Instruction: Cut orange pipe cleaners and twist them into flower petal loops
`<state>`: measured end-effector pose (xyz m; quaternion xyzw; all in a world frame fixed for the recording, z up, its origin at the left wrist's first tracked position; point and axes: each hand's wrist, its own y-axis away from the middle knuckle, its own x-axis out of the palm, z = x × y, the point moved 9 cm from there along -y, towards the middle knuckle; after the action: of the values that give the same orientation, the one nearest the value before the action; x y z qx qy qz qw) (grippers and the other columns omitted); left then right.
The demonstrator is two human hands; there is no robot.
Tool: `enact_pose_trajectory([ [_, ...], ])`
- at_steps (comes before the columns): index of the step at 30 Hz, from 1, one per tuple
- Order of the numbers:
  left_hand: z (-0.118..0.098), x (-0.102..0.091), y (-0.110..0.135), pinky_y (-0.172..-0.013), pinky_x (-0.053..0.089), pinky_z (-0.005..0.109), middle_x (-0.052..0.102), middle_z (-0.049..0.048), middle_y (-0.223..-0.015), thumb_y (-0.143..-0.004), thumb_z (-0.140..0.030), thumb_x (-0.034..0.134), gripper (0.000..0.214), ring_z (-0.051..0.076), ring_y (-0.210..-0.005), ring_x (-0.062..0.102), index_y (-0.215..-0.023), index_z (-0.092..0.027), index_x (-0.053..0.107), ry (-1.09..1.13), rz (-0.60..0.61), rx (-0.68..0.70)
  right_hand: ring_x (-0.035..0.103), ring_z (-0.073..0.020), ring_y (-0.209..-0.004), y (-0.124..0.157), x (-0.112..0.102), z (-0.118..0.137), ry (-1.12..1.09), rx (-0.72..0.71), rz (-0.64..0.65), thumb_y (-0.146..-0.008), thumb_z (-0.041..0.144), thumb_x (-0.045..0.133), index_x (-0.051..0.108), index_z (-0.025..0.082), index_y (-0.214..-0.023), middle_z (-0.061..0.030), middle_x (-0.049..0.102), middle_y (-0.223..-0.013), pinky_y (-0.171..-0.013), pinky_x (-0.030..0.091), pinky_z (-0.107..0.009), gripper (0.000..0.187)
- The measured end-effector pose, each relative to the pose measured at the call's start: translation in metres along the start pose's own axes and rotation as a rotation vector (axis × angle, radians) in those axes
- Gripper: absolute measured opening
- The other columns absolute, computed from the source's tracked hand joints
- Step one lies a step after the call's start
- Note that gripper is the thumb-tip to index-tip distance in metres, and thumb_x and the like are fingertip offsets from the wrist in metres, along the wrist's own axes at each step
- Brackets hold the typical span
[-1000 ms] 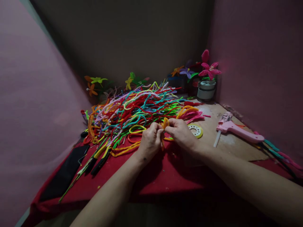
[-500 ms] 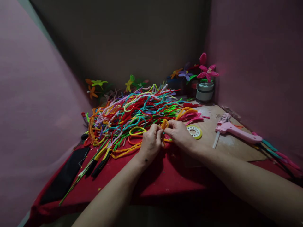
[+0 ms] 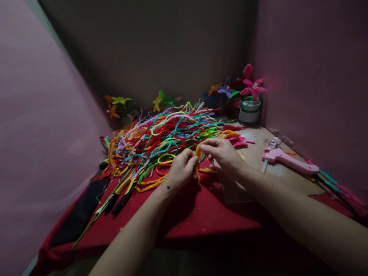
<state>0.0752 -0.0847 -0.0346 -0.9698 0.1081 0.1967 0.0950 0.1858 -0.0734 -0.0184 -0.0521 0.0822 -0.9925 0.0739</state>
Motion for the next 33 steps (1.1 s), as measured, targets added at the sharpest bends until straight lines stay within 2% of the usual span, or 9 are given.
enact_pose_trajectory([
  [6,-0.006,0.004,0.003,-0.037,0.03,0.017,0.049,-0.0069,-0.049,-0.075,-0.031,0.051,0.016,0.005,-0.035,0.042,-0.071,-0.017,0.046,0.078,0.032,-0.105,0.036,-0.0068,-0.04,-0.001,-0.001,-0.007,-0.012,0.031,-0.001,-0.067,0.026,0.055,0.052,0.016,-0.06,0.0048,0.044,-0.044,-0.039,0.027,-0.021,0.013],
  [10,-0.005,0.003,0.001,-0.038,0.03,0.016,0.048,-0.0063,-0.05,-0.073,-0.032,0.056,0.019,0.004,-0.037,0.04,-0.067,-0.015,0.048,0.051,0.04,-0.097,0.037,-0.0059,-0.04,-0.001,0.005,-0.009,-0.034,0.019,0.033,-0.067,0.024,0.055,0.05,0.015,-0.059,0.0046,0.046,-0.046,-0.04,0.026,-0.021,0.013],
  [13,-0.006,0.006,0.002,-0.036,0.026,0.015,0.043,-0.0072,-0.043,-0.075,-0.031,0.054,0.021,0.003,-0.035,0.036,-0.062,-0.015,0.046,0.053,0.097,-0.085,0.037,-0.0052,-0.04,0.001,0.008,-0.011,-0.05,0.025,0.035,-0.067,0.025,0.056,0.049,0.015,-0.059,0.0053,0.046,-0.046,-0.041,0.027,-0.02,0.014],
  [17,-0.006,0.012,0.006,-0.034,0.022,0.015,0.044,-0.007,-0.039,-0.076,-0.03,0.052,0.018,0.004,-0.032,0.035,-0.068,-0.015,0.047,0.102,0.191,-0.122,0.039,-0.0056,-0.039,0.002,0.012,-0.016,-0.084,0.053,0.046,-0.068,0.026,0.056,0.048,0.016,-0.062,0.0053,0.047,-0.047,-0.041,0.028,-0.02,0.014],
  [26,-0.009,0.01,0.008,-0.035,0.031,0.015,0.053,-0.0038,-0.041,-0.075,-0.03,0.054,0.018,0.005,-0.031,0.041,-0.073,-0.013,0.05,0.154,0.266,-0.118,0.042,-0.0061,-0.043,0.001,0.018,-0.013,-0.076,0.015,0.099,-0.071,0.029,0.055,0.046,0.016,-0.065,0.0055,0.047,-0.05,-0.044,0.032,-0.021,0.016],
  [33,-0.004,0.011,0.009,-0.03,0.032,0.015,0.053,-0.0033,-0.041,-0.077,-0.031,0.053,0.018,0.007,-0.028,0.042,-0.076,-0.013,0.05,0.176,0.27,-0.144,0.045,-0.0065,-0.049,0.005,0.023,-0.01,-0.061,-0.001,0.203,-0.066,0.024,0.061,0.055,0.013,-0.066,0.0032,0.052,-0.058,-0.049,0.035,-0.022,0.012],
])
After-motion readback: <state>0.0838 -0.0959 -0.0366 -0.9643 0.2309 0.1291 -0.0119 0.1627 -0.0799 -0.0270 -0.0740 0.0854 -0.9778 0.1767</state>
